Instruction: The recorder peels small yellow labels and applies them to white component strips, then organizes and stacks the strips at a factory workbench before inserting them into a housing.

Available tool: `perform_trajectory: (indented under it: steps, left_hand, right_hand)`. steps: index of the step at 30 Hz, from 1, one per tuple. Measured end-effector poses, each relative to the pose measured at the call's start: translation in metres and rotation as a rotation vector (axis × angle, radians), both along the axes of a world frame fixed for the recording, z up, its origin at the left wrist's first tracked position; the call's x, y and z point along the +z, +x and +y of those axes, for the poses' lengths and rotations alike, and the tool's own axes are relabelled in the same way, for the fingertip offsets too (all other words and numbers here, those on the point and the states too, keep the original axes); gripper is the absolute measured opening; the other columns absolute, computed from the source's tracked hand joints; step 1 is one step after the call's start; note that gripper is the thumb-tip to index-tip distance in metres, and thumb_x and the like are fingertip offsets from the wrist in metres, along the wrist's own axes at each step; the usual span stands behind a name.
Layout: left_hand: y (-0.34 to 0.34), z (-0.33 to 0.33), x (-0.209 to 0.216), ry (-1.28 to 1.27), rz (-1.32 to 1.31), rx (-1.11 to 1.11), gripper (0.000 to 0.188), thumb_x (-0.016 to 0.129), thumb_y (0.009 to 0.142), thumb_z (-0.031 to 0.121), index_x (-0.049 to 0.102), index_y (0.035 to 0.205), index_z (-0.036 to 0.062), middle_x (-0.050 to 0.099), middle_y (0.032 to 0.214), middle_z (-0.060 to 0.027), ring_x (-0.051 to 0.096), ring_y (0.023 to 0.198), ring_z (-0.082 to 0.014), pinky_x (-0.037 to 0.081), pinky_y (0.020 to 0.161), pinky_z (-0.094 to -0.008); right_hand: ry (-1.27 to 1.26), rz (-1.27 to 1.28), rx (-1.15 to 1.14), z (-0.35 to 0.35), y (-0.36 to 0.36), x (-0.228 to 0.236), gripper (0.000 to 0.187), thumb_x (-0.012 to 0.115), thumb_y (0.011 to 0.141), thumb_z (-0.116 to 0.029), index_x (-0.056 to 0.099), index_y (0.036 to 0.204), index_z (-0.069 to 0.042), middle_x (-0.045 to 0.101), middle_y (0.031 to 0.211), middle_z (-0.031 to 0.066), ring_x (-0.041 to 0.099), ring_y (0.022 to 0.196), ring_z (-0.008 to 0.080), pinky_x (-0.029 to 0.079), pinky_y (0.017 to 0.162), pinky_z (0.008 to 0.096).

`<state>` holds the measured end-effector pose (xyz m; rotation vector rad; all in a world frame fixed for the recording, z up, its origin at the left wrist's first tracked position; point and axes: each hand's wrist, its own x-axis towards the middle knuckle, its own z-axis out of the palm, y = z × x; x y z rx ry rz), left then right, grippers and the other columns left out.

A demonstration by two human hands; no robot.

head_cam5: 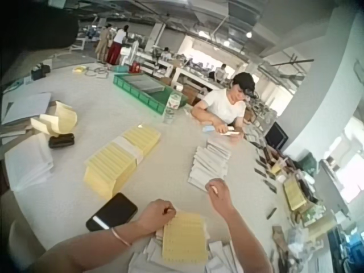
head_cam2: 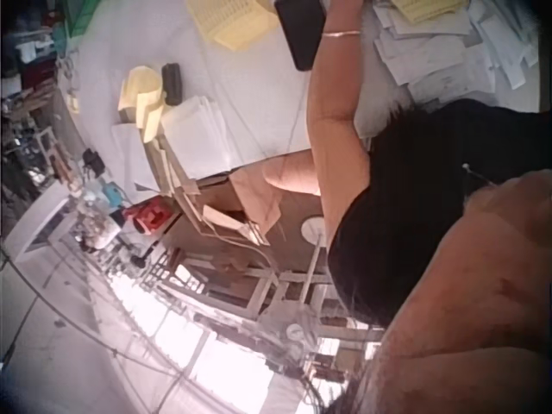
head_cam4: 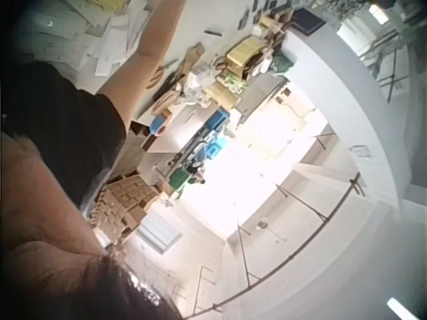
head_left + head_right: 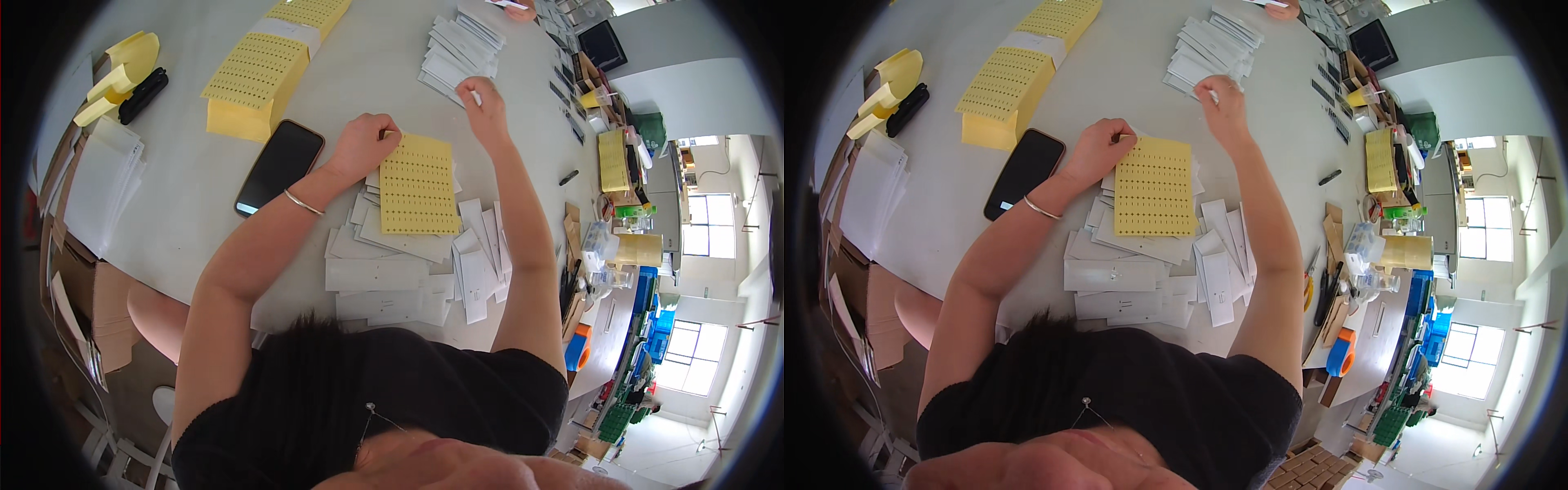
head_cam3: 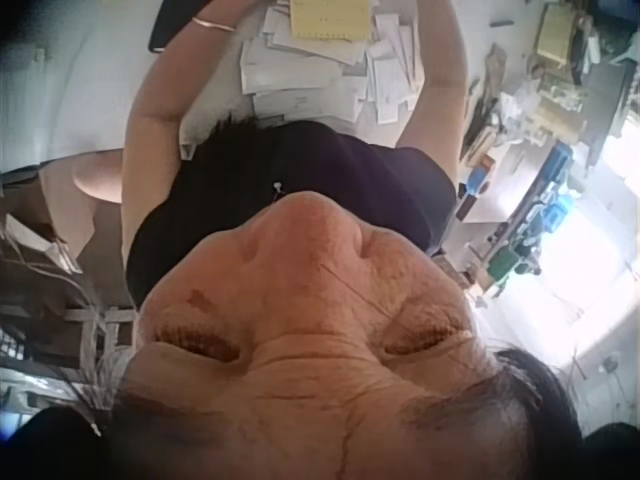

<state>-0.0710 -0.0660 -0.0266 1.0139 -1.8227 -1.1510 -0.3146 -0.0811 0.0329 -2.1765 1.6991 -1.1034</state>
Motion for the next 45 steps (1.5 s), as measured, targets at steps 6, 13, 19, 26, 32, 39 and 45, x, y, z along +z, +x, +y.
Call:
perform_trajectory:
  steps: [6, 13, 19, 26, 32, 39, 45]
  left_hand:
    - [-0.002, 0.0, -0.001, -0.053, -0.014, -0.005, 0.018, 0.059, 0.08, 0.021, 0.064, 0.082, 0.0032, 0.059, 0.077, -0.0152, 0.059, 0.07, -0.0287, 0.048, 0.065, -0.0382]
    - [-0.001, 0.0, 0.0, -0.028, -0.039, -0.023, 0.017, 0.059, 0.079, 0.02, 0.064, 0.082, 0.0043, 0.059, 0.076, -0.0149, 0.058, 0.072, -0.0297, 0.048, 0.067, -0.0397]
    - [-0.002, -0.001, -0.004, -0.106, -0.041, -0.005, 0.017, 0.06, 0.079, 0.021, 0.063, 0.081, 0.0049, 0.058, 0.075, -0.0148, 0.058, 0.073, -0.0308, 0.048, 0.068, -0.0406]
    - [-0.002, 0.002, -0.002, -0.193, -0.03, -0.01, 0.012, 0.061, 0.077, 0.019, 0.063, 0.078, 0.007, 0.057, 0.072, -0.0103, 0.057, 0.074, -0.0279, 0.046, 0.068, -0.0397]
    - [-0.003, -0.001, -0.005, -0.308, 0.028, 0.021, 0.011, 0.063, 0.075, 0.018, 0.062, 0.075, 0.0077, 0.057, 0.071, -0.006, 0.056, 0.083, -0.0252, 0.044, 0.07, -0.0388]
    - [-0.002, -0.003, -0.006, -0.171, 0.005, -0.014, 0.013, 0.064, 0.076, 0.012, 0.063, 0.08, 0.0004, 0.058, 0.077, -0.0093, 0.053, 0.084, -0.0248, 0.044, 0.073, -0.0346]
    - [-0.003, -0.004, -0.007, -0.166, -0.013, -0.024, 0.013, 0.064, 0.077, 0.013, 0.063, 0.08, 0.0005, 0.059, 0.079, -0.0093, 0.053, 0.084, -0.0243, 0.045, 0.073, -0.0342]
  right_hand:
    - [0.085, 0.283, -0.262, -0.055, -0.062, -0.027, 0.014, 0.058, 0.085, -0.023, 0.067, 0.088, -0.012, 0.062, 0.098, 0.0053, 0.055, 0.099, 0.0261, 0.042, 0.085, 0.0428]
    - [0.119, 0.361, -0.298, -0.065, -0.055, -0.04, 0.021, 0.064, 0.082, -0.021, 0.064, 0.101, -0.012, 0.063, 0.098, 0.0079, 0.058, 0.094, 0.0279, 0.044, 0.083, 0.0408]
    - [0.141, 0.405, -0.199, -0.043, -0.048, -0.029, 0.053, 0.068, 0.08, -0.022, 0.045, 0.128, -0.013, 0.063, 0.103, 0.0143, 0.059, 0.096, 0.0319, 0.045, 0.087, 0.0427]
    - [-0.015, 0.731, -0.141, -0.023, -0.041, -0.025, 0.049, 0.072, 0.077, -0.025, 0.05, 0.119, -0.011, 0.064, 0.104, 0.0138, 0.059, 0.098, 0.0309, 0.046, 0.086, 0.0396]
    - [0.403, 0.168, 0.171, 0.023, 0.008, -0.006, 0.033, 0.07, 0.078, -0.02, 0.06, 0.105, -0.006, 0.065, 0.098, 0.0102, 0.061, 0.095, 0.0244, 0.047, 0.084, 0.0353]
    - [0.396, -0.01, 0.2, 0.042, 0.041, 0.014, 0.011, 0.064, 0.083, -0.017, 0.067, 0.088, -0.007, 0.065, 0.092, 0.005, 0.059, 0.091, 0.0196, 0.045, 0.085, 0.0348]
    - [-0.005, 0.415, 0.309, 0.049, 0.058, 0.006, 0.008, 0.07, 0.075, -0.012, 0.065, 0.081, -0.012, 0.063, 0.084, -0.0011, 0.056, 0.085, 0.0206, 0.038, 0.085, 0.0342]
